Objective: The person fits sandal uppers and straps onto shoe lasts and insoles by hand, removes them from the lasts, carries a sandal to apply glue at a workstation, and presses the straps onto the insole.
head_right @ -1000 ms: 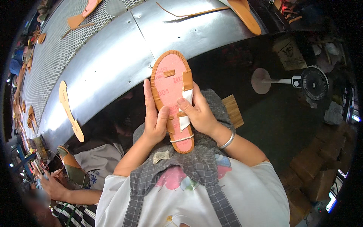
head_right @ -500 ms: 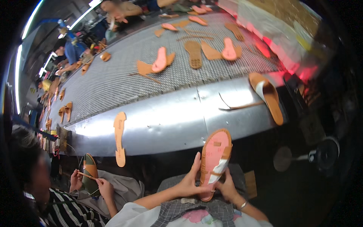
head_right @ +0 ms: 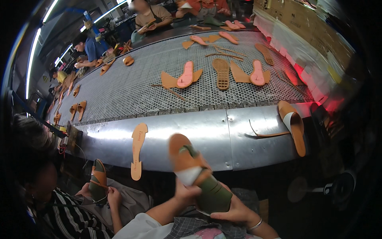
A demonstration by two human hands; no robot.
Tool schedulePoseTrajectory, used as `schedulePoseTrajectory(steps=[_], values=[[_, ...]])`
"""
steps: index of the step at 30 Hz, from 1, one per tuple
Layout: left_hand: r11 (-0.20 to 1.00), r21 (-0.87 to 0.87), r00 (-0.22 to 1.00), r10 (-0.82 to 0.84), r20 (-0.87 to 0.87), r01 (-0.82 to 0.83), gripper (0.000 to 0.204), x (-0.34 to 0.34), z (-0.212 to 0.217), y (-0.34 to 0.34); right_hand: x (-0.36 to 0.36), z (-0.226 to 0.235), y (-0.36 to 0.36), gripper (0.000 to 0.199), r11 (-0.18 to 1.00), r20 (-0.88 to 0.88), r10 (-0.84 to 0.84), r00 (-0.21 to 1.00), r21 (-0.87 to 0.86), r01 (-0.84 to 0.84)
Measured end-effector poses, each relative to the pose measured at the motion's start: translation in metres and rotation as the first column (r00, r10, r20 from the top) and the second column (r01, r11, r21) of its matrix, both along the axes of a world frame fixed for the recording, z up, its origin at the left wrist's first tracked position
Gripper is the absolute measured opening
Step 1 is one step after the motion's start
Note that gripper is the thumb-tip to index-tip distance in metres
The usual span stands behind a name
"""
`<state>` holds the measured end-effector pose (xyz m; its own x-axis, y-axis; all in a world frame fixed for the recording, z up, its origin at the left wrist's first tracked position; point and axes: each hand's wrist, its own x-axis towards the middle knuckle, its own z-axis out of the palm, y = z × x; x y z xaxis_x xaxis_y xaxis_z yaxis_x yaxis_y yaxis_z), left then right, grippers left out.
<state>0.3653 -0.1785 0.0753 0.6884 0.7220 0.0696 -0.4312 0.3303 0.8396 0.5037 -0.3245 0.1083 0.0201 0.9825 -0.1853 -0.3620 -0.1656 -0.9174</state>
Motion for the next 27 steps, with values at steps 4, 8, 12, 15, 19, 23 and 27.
schedulePoseTrajectory(steps=[4, 8, 12, 15, 19, 23, 27], values=[[0.893, -0.195, 0.834, 0.45, 0.319, -0.407, 0.066, -0.009, 0.035, 0.127, 0.003, -0.018, -0.016, 0.099, 0.959, -0.02, 0.281, 0.96, -0.024, -0.281], [0.963, -0.243, 0.872, 0.022, 0.489, 0.112, 0.07, -0.024, 0.048, 0.174, 0.016, 0.0, -0.023, 0.094, 0.993, 0.158, -0.044, 0.986, -0.103, 0.061], [0.966, -0.229, 0.934, -0.031, 0.355, 0.119, 0.065, -0.021, 0.018, 0.237, 0.06, 0.01, -0.011, 0.075, 0.921, 0.818, -0.328, 0.473, 0.164, 0.354], [0.975, -0.189, 0.981, 0.14, 0.133, -0.114, 0.065, -0.052, 0.027, 0.348, 0.083, 0.024, 0.007, 0.071, 0.908, 0.926, -0.287, 0.244, 0.182, 0.376], [0.682, -0.002, 0.641, 0.686, -0.346, -0.731, 0.064, -0.056, 0.02, 0.414, 0.108, 0.007, 0.012, 0.067, 0.892, 0.933, -0.298, 0.201, 0.197, 0.406], [0.662, 0.415, 0.518, 0.748, -0.415, -0.624, 0.065, 0.019, 0.026, 0.362, 0.117, 0.005, 0.01, 0.066, 0.867, 0.841, -0.421, 0.34, 0.263, 0.423], [0.643, 0.764, 0.634, 0.608, -0.478, -0.041, 0.055, 0.093, 0.011, 0.314, 0.12, 0.005, 0.016, 0.067, 0.887, 0.837, -0.4, 0.374, 0.251, 0.387]])
